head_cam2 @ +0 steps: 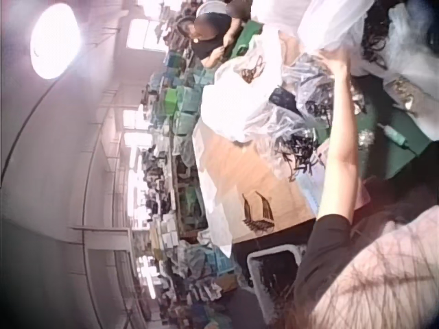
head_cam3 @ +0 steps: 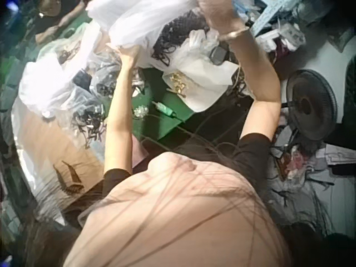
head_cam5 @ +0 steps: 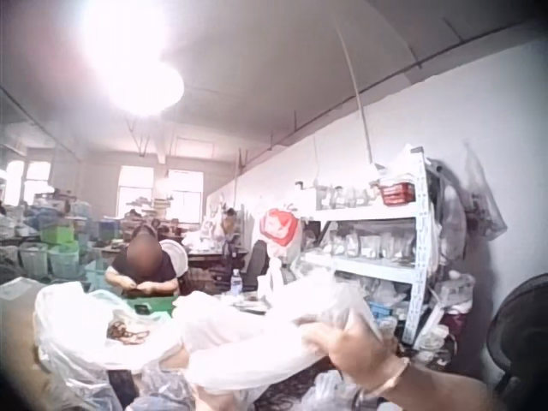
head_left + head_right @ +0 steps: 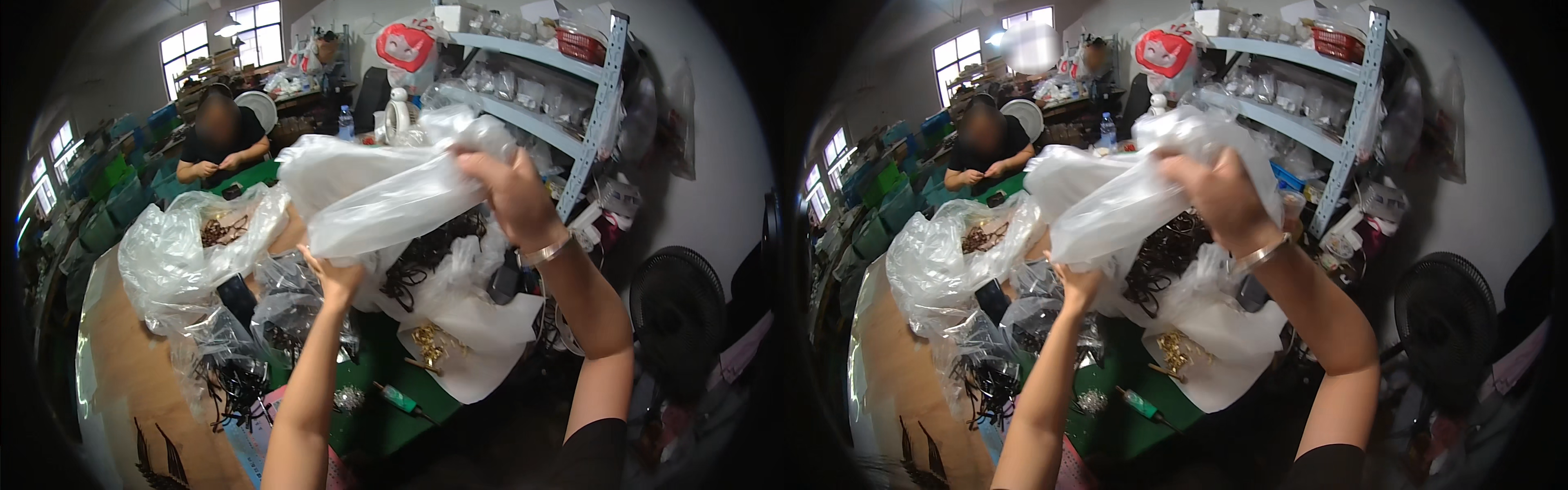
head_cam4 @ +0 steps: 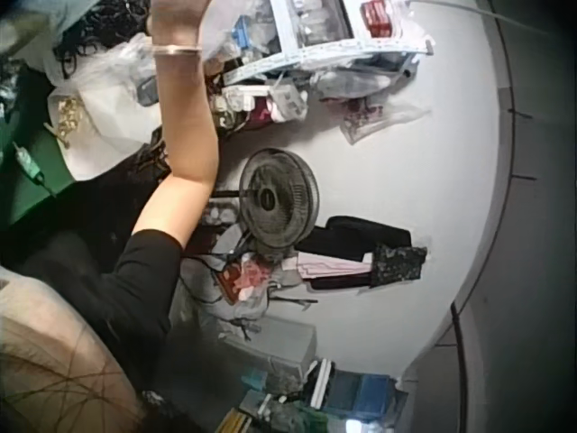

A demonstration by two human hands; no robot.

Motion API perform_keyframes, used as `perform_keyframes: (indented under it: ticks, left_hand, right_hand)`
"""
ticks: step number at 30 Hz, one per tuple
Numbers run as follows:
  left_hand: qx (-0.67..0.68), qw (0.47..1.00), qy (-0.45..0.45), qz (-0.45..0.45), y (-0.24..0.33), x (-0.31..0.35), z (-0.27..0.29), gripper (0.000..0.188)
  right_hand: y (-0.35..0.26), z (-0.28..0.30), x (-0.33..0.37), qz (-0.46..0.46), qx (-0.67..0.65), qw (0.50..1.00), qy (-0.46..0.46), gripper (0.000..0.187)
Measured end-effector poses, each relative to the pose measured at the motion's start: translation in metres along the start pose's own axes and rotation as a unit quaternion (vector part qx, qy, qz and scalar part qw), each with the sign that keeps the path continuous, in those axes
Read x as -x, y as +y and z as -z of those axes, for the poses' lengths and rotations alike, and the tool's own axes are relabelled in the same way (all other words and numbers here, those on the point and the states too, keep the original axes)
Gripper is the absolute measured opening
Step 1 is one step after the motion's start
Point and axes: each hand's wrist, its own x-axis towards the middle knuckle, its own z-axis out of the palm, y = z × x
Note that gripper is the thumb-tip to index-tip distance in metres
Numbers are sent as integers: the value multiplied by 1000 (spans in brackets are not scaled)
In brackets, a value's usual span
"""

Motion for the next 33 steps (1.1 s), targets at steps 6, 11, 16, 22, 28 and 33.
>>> perform_keyframes:
  ticks: [6,11,16,22,28,33]
  left_hand:
    - [226,961,-47,-154,-13,-45,-20,53]
    - [414,897,-157,-15,-41,-43,-1,49]
    - [569,749,-262,215,-76,-34,-3,56]
    - [564,708,-153,397,-58,-25,-7,50]
    - [441,831,-155,300,-44,-8,22,49]
    - [63,973,-188,-117,16,65,118,58]
  right_hand:
    - [-31,-21,52,-23,49,990,-132,23]
    - [-17,-59,32,149,-26,971,-186,16]
    - [69,-106,-125,173,258,946,-95,48]
    - [305,-114,-156,-18,483,843,-238,48]
    - [288,-95,-140,132,346,895,-248,32]
    - [153,-46,-11,-37,248,947,-203,26]
